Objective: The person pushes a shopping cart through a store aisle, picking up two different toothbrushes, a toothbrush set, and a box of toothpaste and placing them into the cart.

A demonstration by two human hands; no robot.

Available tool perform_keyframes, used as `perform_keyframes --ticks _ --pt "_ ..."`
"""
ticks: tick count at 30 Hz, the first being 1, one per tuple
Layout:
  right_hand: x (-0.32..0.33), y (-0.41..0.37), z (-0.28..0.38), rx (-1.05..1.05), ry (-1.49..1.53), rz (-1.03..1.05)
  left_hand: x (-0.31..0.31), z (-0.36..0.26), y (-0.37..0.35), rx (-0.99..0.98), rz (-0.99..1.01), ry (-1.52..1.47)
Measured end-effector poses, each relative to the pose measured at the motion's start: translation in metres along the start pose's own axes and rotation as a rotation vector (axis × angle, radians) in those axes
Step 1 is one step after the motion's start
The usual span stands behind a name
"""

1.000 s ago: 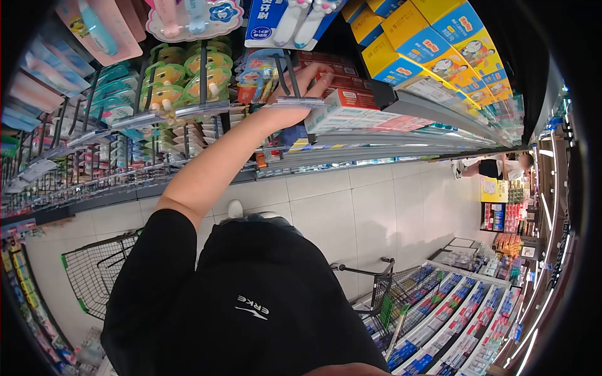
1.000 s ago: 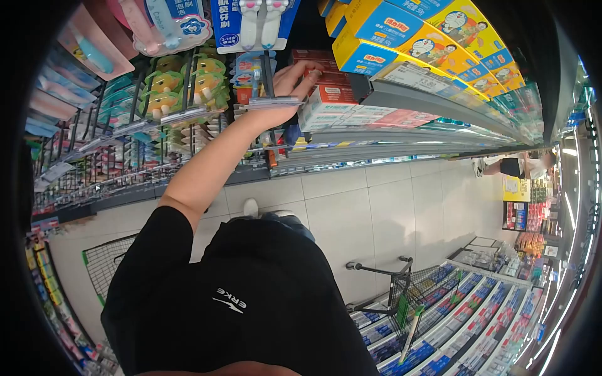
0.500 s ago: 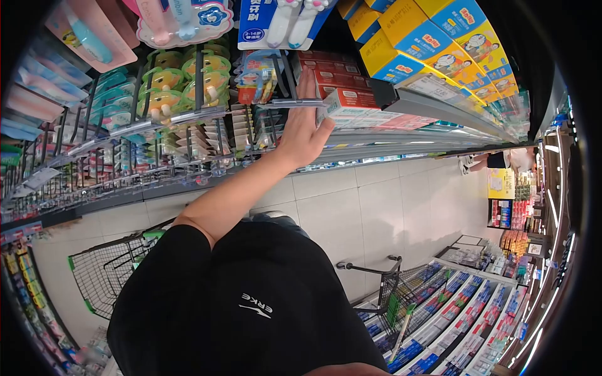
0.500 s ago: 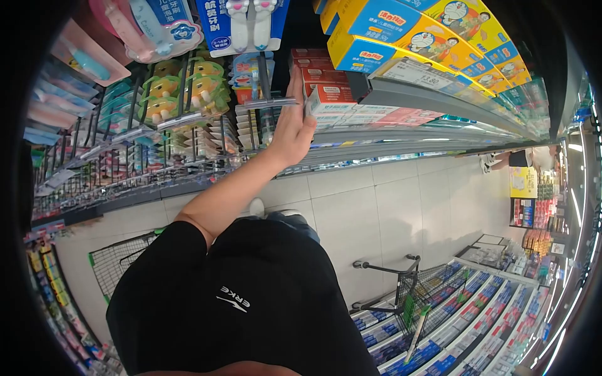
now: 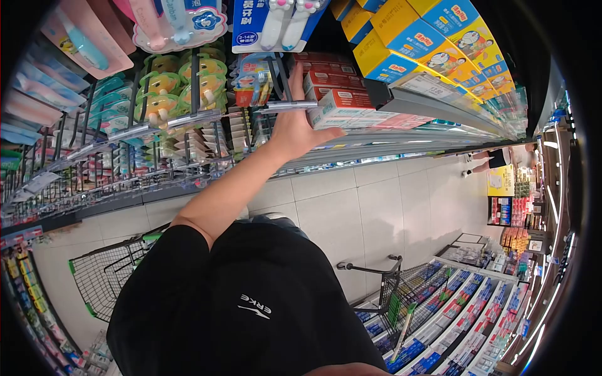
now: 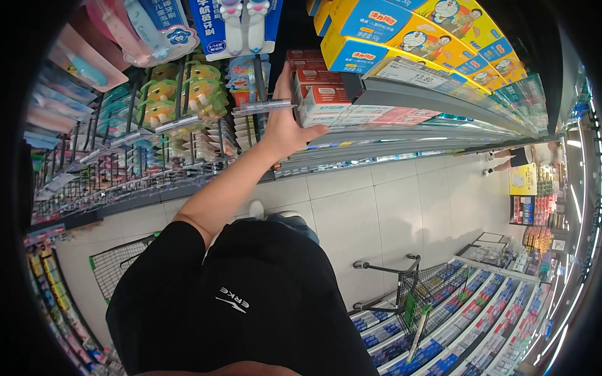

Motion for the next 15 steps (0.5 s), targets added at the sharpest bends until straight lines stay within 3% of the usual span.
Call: perform_keyframes --ticks 5,15 --pt "-0.0021 0.0037 0.0005 0.001 0.007 -0.001 0.0051 -0.0028 0.0055 0.045 0.127 0.077" --pt "-0.0058 -0.0001 -0.0065 -0.011 0.020 0.001 -0.0025 0.0022 0.0071 0.065 0.093 0.048"
Point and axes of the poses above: each hand's wrist, its own y-axis towards the middle knuckle, its own x-axis out of the back of the hand, z = x × y, the point moved 1 cm from there along y, towards the middle knuckle, and after that the axes turned 8 degrees about y, right-handed, at the moved point
